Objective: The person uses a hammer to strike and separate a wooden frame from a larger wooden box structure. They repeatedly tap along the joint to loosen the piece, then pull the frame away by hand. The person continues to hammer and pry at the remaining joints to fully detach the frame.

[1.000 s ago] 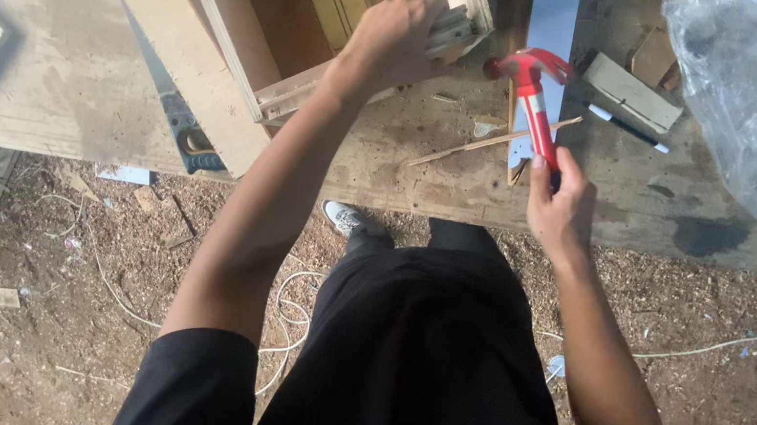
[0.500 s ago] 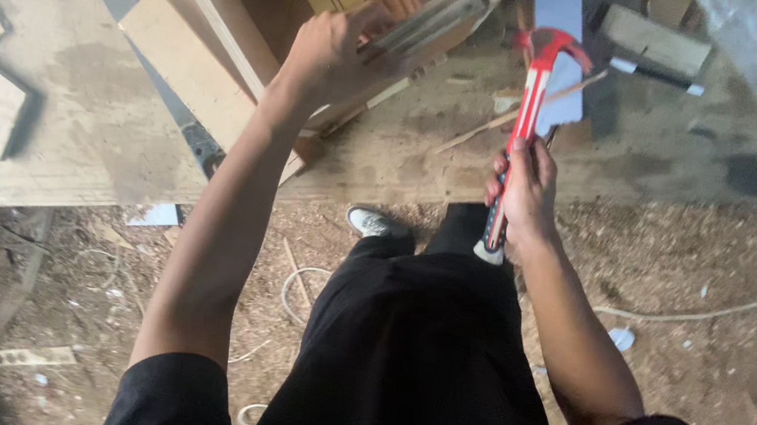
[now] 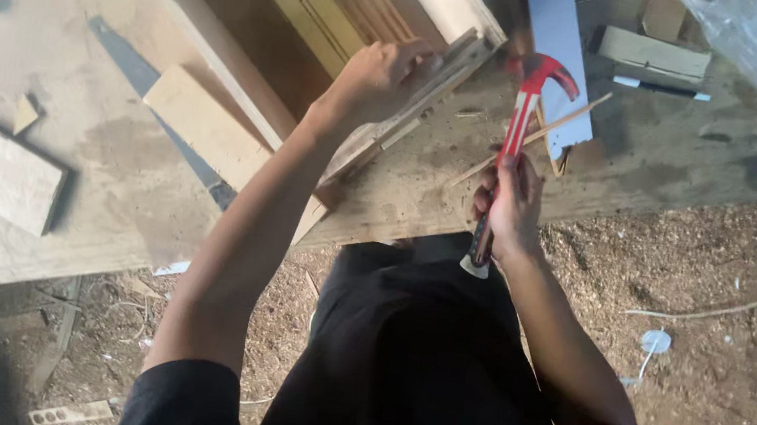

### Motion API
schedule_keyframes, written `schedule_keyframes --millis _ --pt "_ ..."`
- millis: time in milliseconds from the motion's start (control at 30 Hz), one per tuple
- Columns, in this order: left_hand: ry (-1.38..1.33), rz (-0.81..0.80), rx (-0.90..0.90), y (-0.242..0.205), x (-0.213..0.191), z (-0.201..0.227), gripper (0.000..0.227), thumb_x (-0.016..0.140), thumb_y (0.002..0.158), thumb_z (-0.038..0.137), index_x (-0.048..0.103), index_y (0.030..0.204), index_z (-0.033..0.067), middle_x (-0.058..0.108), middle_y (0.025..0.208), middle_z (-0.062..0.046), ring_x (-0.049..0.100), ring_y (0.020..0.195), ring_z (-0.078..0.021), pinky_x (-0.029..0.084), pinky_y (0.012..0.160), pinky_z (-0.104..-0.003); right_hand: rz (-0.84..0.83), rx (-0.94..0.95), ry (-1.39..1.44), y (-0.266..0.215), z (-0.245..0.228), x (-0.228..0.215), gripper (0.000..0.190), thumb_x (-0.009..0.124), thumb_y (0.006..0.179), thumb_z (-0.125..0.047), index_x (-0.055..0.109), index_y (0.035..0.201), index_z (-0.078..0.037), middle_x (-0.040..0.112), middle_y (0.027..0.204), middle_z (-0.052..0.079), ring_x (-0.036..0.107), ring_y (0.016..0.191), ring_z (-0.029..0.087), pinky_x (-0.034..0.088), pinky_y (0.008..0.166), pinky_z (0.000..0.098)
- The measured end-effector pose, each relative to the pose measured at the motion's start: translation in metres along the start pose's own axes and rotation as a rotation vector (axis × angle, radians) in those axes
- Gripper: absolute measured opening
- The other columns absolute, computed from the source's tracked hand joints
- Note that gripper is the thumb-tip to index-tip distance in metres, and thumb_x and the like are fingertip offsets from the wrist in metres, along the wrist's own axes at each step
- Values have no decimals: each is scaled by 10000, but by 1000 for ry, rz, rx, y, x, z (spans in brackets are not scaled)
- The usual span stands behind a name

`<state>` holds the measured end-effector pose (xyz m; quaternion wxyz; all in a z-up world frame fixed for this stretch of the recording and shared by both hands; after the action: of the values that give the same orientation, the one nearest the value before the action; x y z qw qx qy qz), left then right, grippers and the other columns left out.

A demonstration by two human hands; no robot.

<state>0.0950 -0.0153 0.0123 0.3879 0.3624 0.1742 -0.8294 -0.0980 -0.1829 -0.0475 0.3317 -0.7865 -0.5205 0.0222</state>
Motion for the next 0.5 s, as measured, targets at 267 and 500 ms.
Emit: schedule_keyframes --millis 267,500 --pt "-140 -51 62 23 12 1 336 472 1108 297 681 1139 36 733 855 -199 741 735 -330 575 680 -458 141 44 129 -13 33 9 319 594 1040 -388 594 1224 -127 506 732 -10 462 499 101 387 440 279" --pt "-203 -35 -9 11 18 -17 416 452 1071 405 703 1088 73 724 813 -218 714 822 -419 543 728 -533 437 -122 297 -31 45 54 326 537 1071 -411 588 1213 -122 476 710 -36 441 497 81 379 420 277"
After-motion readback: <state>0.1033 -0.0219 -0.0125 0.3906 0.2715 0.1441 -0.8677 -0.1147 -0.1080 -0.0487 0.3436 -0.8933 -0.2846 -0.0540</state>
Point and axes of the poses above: each hand's wrist, its own y-axis towards the middle knuckle, its own x-axis out of the palm, z = x × y, the point moved 8 cm from there along y, towards the middle knuckle
